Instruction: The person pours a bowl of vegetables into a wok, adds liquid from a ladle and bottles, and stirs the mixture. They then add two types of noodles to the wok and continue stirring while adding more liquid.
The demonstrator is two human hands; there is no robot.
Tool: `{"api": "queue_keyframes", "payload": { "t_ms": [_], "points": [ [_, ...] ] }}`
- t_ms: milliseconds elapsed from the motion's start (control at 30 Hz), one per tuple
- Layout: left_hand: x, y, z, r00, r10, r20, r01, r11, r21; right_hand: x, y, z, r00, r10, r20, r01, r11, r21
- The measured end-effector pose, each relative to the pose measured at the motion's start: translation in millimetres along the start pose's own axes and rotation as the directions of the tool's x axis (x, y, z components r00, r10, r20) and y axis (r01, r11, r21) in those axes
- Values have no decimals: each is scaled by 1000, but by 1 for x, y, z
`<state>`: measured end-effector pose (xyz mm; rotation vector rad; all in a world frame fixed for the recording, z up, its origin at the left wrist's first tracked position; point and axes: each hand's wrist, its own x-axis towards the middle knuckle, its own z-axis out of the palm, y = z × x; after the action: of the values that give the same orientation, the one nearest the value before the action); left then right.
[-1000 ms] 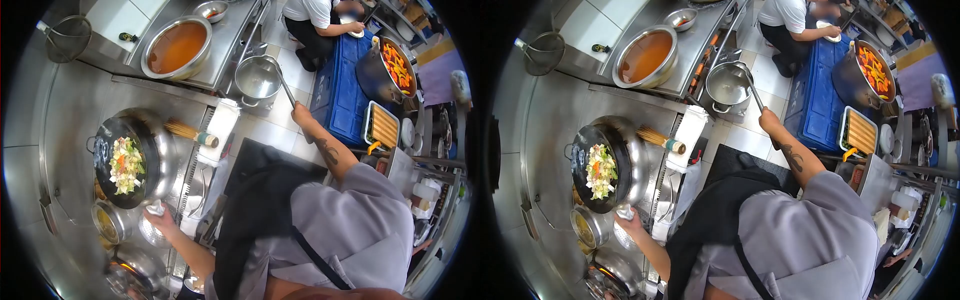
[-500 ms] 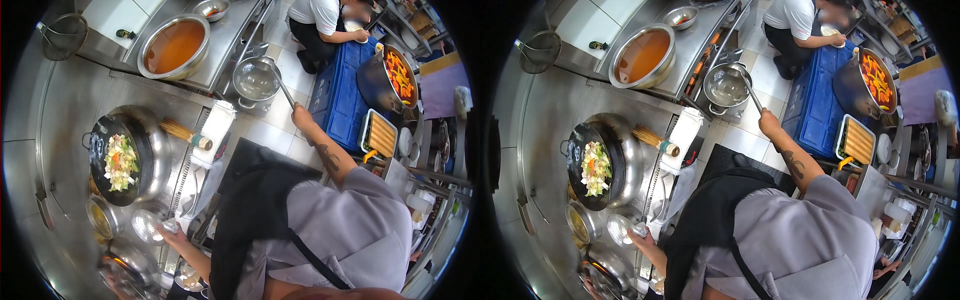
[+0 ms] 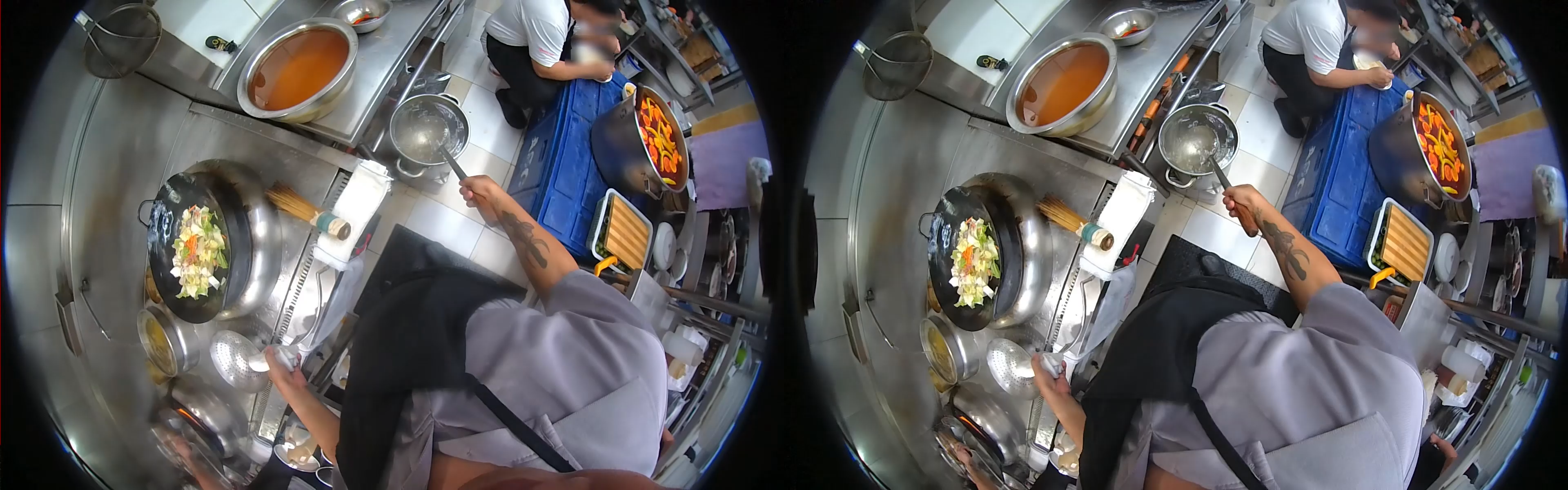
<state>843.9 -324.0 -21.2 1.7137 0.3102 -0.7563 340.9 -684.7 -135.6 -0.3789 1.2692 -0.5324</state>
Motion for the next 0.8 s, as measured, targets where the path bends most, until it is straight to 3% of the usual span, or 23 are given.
{"api": "queue_keyframes", "payload": {
  "t_ms": [100,167,267,633,800],
  "points": [
    [-3,-3,1,1000,19,-15,-18,999,43,-26,0,-8,995,-15,99,2,991,133],
    [-9,-1,7,1000,11,-17,-10,999,48,-52,-2,-6,995,-63,82,49,985,163],
    [-9,-2,14,1000,16,-18,-15,998,55,-61,2,-23,977,-9,213,-58,950,306],
    [19,-18,27,990,45,131,-48,999,23,-165,-23,0,978,-12,207,-57,946,320],
    [28,-24,27,985,16,169,-18,1000,7,-207,-40,8,953,-14,303,-93,938,335]
  ]
}}
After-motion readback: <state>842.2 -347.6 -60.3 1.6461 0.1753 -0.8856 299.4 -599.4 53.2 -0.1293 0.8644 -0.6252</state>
